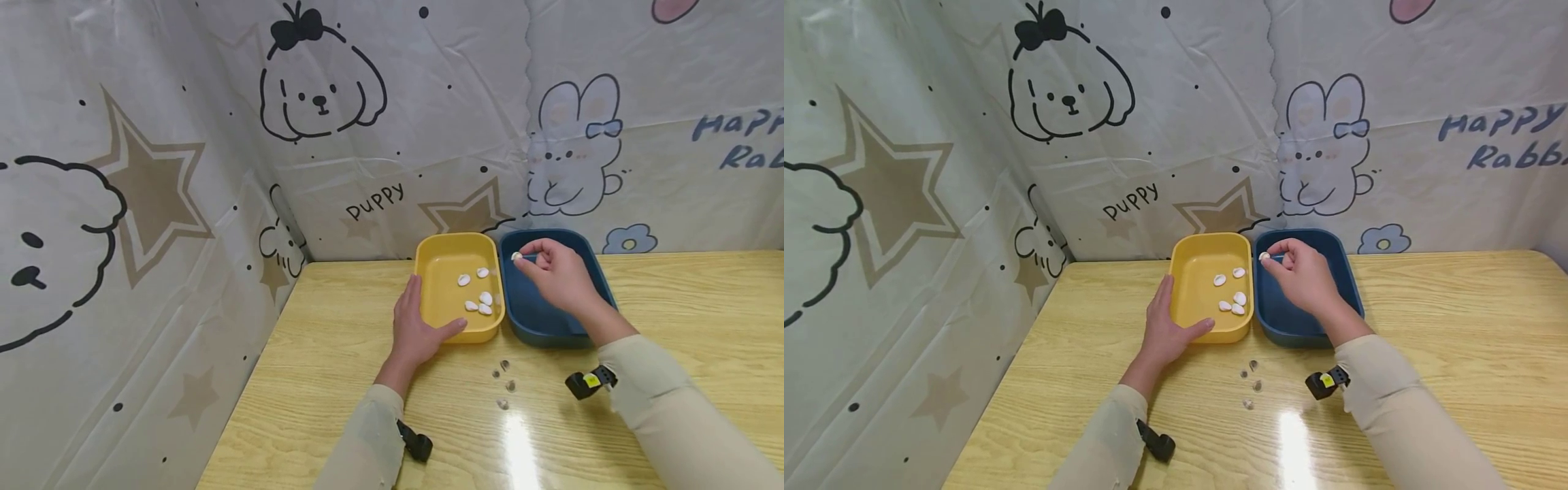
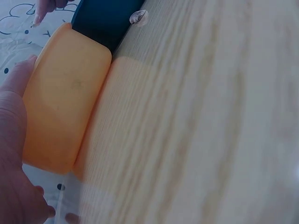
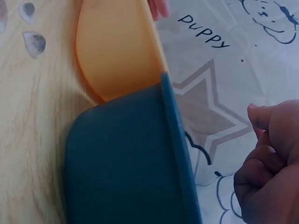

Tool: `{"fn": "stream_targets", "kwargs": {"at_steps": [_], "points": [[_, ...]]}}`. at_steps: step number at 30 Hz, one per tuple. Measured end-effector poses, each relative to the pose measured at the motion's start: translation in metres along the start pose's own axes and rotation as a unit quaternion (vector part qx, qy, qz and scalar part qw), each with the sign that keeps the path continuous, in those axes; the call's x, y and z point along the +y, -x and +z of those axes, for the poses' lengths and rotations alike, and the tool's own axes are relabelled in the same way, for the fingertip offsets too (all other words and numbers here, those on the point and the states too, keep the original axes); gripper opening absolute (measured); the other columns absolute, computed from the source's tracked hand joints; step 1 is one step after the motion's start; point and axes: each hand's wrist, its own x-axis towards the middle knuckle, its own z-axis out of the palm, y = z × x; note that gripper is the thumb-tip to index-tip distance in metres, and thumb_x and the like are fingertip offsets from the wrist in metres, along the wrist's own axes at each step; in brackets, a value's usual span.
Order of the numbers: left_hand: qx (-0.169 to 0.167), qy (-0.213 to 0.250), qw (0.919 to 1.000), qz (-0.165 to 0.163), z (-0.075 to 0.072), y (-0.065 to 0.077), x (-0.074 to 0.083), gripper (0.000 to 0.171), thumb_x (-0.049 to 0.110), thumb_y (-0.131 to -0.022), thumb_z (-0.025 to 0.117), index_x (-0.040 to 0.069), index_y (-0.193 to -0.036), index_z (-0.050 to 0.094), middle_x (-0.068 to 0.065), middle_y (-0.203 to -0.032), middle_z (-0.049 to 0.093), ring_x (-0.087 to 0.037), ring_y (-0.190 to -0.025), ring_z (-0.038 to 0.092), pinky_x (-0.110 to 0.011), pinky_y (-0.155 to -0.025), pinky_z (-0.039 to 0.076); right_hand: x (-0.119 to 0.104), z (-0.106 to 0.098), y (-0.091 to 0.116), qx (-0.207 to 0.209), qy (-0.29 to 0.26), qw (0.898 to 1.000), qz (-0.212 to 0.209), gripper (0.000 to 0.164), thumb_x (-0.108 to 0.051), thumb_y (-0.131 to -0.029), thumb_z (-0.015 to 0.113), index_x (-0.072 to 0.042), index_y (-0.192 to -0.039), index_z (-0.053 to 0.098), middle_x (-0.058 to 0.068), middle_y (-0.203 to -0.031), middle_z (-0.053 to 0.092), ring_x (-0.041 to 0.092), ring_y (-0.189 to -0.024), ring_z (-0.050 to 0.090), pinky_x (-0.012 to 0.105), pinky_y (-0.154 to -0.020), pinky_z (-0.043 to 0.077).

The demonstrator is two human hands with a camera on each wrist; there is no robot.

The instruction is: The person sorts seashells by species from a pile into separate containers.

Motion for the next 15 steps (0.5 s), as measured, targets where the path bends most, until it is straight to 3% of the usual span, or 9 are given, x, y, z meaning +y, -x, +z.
{"fn": "stream_targets", "kwargs": {"at_steps": [15], "points": [[-0.001,0.003,1.0,-0.003,-0.001,0.0,0.001,0.121,0.063,-0.07,0.082,0.018,-0.162,0.016,0.007,-0.165,0.013,-0.023,-0.148,0.013,-0.047,-0.116,0.02,0.026,0.014,-0.017,0.027,0.015,0.997,0.065,0.04,-0.039,-0.1,0.062,-0.002,-0.117,0.06,0.006,-0.068,0.044,0.027,-0.058,0.047,0.035,-0.05,0.036]]}}
